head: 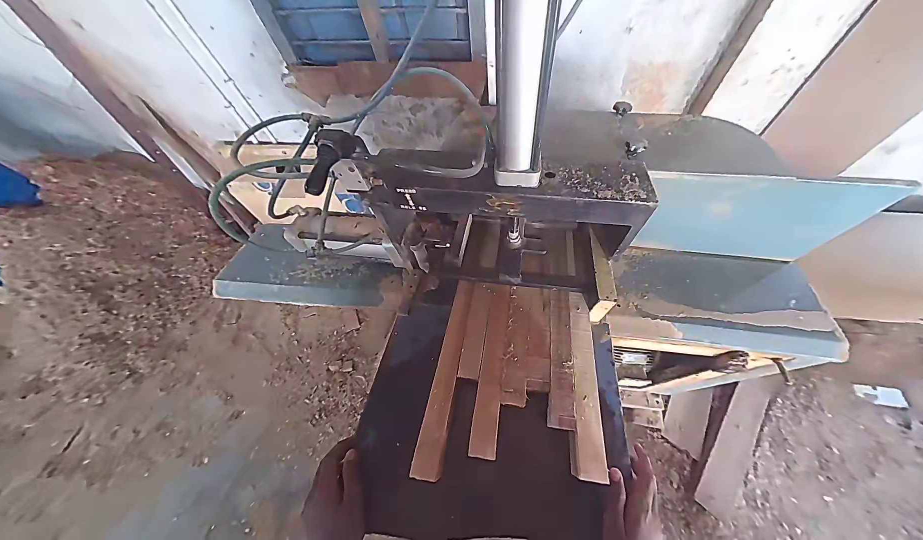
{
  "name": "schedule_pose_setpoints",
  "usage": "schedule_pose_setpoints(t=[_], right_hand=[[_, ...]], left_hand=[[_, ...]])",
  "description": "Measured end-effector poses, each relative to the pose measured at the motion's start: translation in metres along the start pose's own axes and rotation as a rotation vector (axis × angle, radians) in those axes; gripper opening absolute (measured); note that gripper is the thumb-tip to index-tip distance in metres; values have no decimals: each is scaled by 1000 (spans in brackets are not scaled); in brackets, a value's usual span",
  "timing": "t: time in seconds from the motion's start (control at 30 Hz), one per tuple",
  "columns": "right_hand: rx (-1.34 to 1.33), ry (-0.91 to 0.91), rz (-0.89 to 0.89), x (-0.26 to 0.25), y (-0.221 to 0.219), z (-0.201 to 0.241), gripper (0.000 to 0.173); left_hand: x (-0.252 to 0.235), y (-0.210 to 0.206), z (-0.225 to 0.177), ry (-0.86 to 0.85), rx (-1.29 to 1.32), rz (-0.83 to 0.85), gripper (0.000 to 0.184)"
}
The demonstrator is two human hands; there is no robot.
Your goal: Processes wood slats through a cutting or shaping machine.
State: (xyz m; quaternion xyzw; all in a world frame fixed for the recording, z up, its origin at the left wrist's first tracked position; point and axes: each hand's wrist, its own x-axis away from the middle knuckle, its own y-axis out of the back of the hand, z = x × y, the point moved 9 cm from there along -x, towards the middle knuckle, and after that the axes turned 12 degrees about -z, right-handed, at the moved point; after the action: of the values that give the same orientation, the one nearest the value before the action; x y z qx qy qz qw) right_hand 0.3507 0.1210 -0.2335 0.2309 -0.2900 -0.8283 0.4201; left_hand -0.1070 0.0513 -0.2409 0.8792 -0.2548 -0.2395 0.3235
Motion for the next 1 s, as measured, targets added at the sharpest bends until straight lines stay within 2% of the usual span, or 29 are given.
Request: schedule_pose_setpoints(t=[1.0], right_hand=[[46,-3,-37,-16,15,-13,51]], left_hand=[[17,-9,-18,47,-7,49,39]])
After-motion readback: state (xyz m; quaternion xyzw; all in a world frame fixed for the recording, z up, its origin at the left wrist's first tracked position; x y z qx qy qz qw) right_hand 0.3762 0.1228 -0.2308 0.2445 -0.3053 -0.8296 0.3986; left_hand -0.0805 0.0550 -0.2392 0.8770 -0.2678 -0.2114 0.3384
